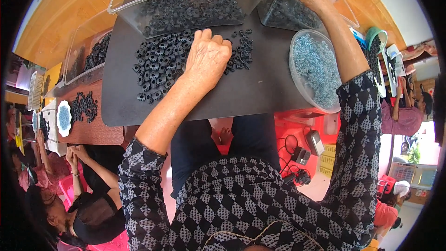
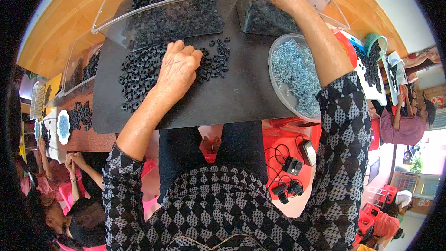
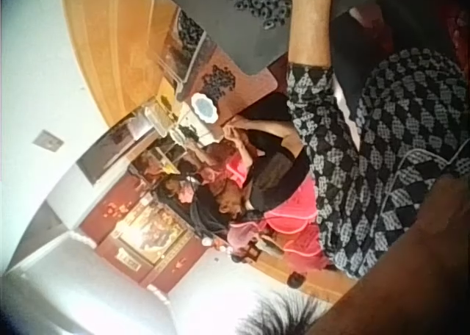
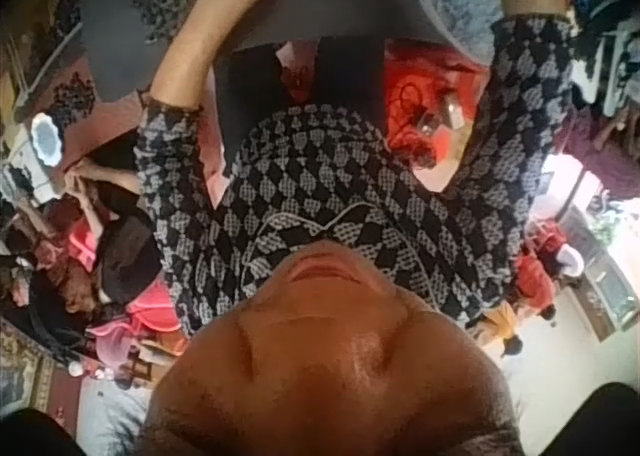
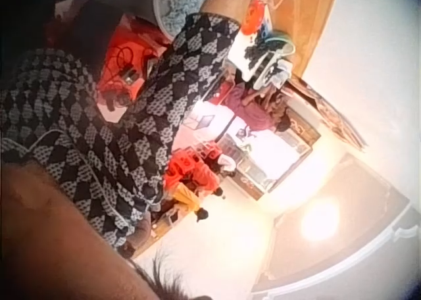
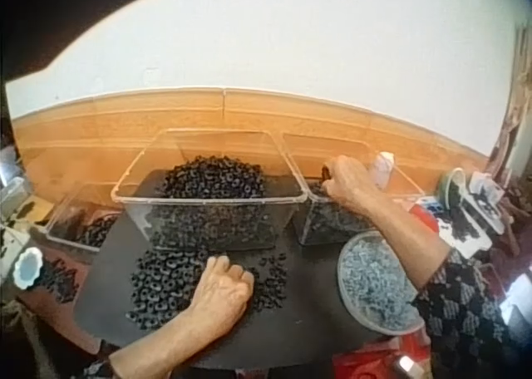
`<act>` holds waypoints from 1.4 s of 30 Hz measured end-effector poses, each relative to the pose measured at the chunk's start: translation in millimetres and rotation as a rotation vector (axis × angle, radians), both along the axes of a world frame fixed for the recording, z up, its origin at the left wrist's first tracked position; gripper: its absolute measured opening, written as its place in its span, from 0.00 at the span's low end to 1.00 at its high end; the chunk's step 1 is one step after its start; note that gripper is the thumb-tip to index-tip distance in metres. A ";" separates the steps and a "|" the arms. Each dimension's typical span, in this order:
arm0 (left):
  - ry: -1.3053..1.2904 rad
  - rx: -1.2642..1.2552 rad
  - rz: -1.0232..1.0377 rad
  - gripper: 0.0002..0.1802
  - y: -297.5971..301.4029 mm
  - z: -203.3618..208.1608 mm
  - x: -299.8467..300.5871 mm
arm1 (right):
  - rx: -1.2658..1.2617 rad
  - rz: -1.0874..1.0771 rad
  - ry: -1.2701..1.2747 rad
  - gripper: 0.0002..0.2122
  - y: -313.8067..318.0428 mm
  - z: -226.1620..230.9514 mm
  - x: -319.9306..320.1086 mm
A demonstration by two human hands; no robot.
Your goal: Assembling small black plastic components by hand.
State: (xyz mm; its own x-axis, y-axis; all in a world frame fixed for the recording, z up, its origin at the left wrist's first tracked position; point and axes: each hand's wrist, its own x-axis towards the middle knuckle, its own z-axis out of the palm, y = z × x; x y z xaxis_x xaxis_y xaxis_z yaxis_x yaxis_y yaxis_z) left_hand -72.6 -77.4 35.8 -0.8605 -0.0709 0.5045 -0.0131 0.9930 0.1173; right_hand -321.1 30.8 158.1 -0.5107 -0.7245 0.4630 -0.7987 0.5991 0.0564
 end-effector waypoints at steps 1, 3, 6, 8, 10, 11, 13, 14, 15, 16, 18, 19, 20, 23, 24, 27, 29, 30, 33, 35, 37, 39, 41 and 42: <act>-0.003 0.000 0.003 0.08 0.3 -1.9 -0.3 | -0.021 0.008 -0.088 0.11 -2.2 5.3 10.8; 0.021 0.170 0.016 0.14 -0.3 -7.1 0.5 | -0.042 0.021 -0.177 0.12 -6.2 3.2 15.1; 0.104 0.266 0.031 0.19 -6.2 0.8 8.9 | -0.217 0.109 0.041 0.17 5.8 -7.6 2.0; 0.251 0.178 0.067 0.17 -17.9 10.6 25.5 | -0.243 0.040 0.053 0.24 16.6 -4.3 11.9; 0.355 0.191 0.133 0.14 -27.2 21.1 51.5 | -0.328 0.252 0.220 0.16 19.9 -11.9 34.8; 0.366 0.237 0.186 0.11 -31.1 19.9 62.1 | -0.404 0.446 0.401 0.09 24.0 -16.6 49.0; 0.369 0.327 0.271 0.10 -31.4 17.8 79.3 | -0.423 0.542 0.164 0.04 25.8 -37.8 88.5; 0.370 0.345 0.292 0.10 -28.5 16.5 84.5 | -0.342 0.524 0.019 0.02 25.8 -50.0 107.8; 0.367 0.319 0.286 0.10 -24.2 14.9 85.0 | -0.350 0.602 -0.052 0.03 23.7 -67.9 115.7; 0.367 0.293 0.278 0.10 -18.9 15.2 86.5 | -0.332 0.608 -0.167 0.04 21.5 -79.1 130.1; 0.396 0.347 0.260 0.11 -6.8 16.1 94.4 | -0.248 0.704 -0.220 0.08 5.6 -92.0 152.2; 0.412 0.380 0.257 0.11 -1.2 13.7 97.3 | -0.210 0.701 -0.226 0.09 -5.1 -95.7 161.3; 0.425 0.372 0.250 0.11 3.8 8.6 96.4 | -0.172 0.691 -0.231 0.09 -13.8 -100.4 166.3; 0.441 0.405 0.211 0.12 17.4 -7.9 93.0 | -0.066 0.654 -0.201 0.09 -36.9 -113.6 163.8; 0.445 0.430 0.199 0.13 22.6 -9.6 92.5 | -0.034 0.647 -0.217 0.08 -42.8 -119.1 162.1; 0.463 0.460 0.182 0.13 31.6 -15.0 86.7 | 0.027 0.648 -0.201 0.07 -47.0 -125.4 156.8; 0.429 0.513 0.188 0.14 32.6 -17.1 85.2 | 0.024 0.653 -0.144 0.05 -44.1 -124.1 157.1; 0.426 0.535 0.195 0.14 33.8 -16.8 85.0 | 0.003 0.661 -0.160 0.05 -38.1 -121.5 158.4; 0.416 0.660 0.224 0.14 34.7 -16.1 88.8 | -0.060 0.693 -0.202 0.04 -19.9 -113.9 165.9; 0.449 0.907 0.222 0.14 40.4 -19.6 87.1 | -0.139 0.650 -0.468 0.05 -0.5 -101.2 173.8; 0.449 1.352 0.197 0.15 45.0 -15.9 90.6 | -0.143 0.608 -0.586 0.06 12.9 -94.3 183.9; 0.471 1.425 0.147 0.16 47.4 -12.0 90.3 | -0.199 0.606 -0.770 0.06 23.3 -88.1 193.5; 0.477 1.448 0.077 0.18 48.9 -9.7 90.4 | -0.241 0.617 -0.824 0.06 29.7 -93.4 197.2; 0.472 1.451 0.077 0.18 49.8 -8.5 91.0 | -0.285 0.635 -0.873 0.06 31.9 -94.5 198.9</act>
